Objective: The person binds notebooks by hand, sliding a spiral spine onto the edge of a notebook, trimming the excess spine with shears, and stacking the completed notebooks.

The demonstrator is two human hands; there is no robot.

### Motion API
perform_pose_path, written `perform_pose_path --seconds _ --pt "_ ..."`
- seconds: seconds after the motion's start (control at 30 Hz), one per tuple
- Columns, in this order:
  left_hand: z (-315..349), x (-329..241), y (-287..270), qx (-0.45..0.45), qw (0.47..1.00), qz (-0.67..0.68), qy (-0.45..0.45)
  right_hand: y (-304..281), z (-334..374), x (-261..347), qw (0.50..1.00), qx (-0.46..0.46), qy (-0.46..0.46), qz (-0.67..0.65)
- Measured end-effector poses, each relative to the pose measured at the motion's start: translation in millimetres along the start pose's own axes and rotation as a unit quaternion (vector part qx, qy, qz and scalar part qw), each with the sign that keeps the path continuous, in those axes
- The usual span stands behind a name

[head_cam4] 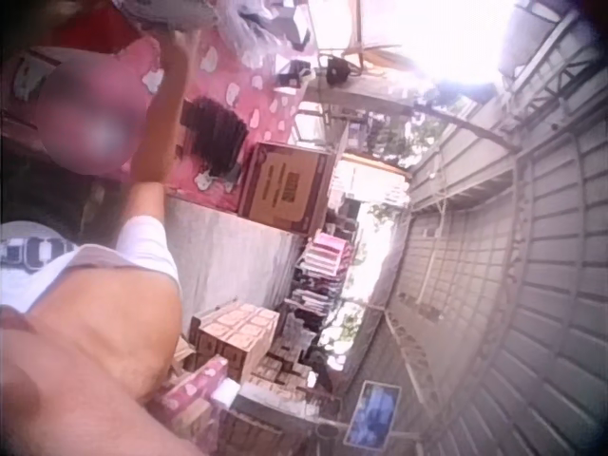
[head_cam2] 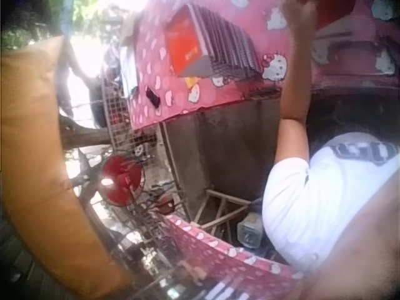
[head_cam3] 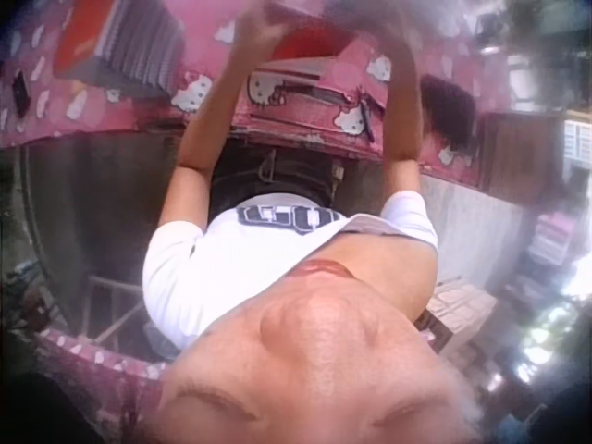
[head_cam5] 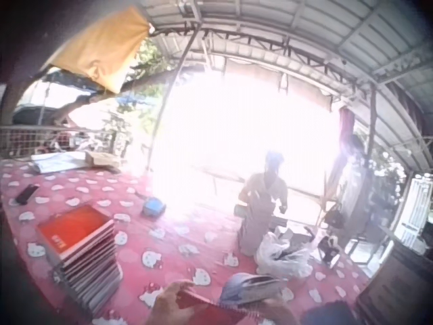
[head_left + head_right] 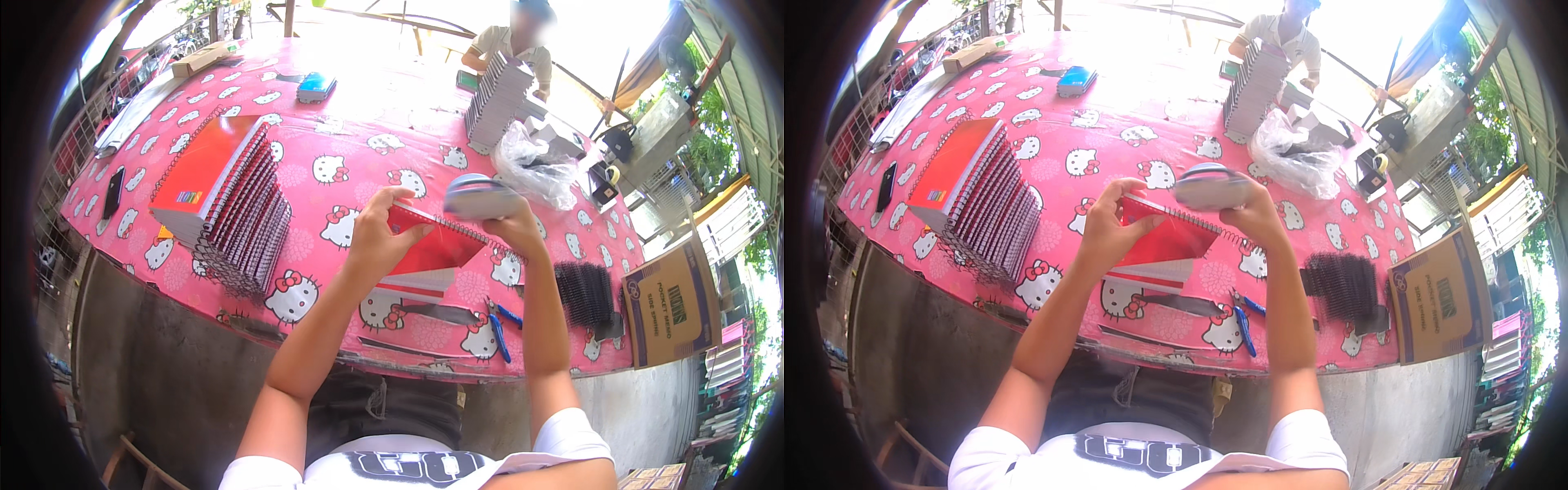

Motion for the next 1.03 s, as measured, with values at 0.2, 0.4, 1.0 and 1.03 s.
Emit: perform_pose_path --seconds 0.2,0.4,1.0,1.03 --pt "5.0 12.5 -0.8 -0.023 0.975 0.211 -0.066 8.0 -7.8 6.1 0.992 0.018 -0.004 -0.126" --pt "7.8 24.8 -9.8 -0.025 0.963 0.24 -0.121 15.8 -6.3 14.1 0.996 0.025 -0.015 -0.079" --pt "38.5 -48.8 -19.4 -0.083 0.939 0.048 0.33 -11.2 187.6 -21.4 0.947 0.018 0.145 0.287" --pt "47.2 -50.3 -15.8 -0.05 0.952 0.06 0.295 1.1 202.9 -15.6 0.943 0.089 0.187 0.26"
Point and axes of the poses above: each hand's wrist, its own z-axis away from the middle knuckle, its own y-axis out of the palm, x = y × z, the point moved 2 cm from there along -z, towards the middle knuckle, and after that the axes turned 4 degrees about z, right-handed, at the moved point
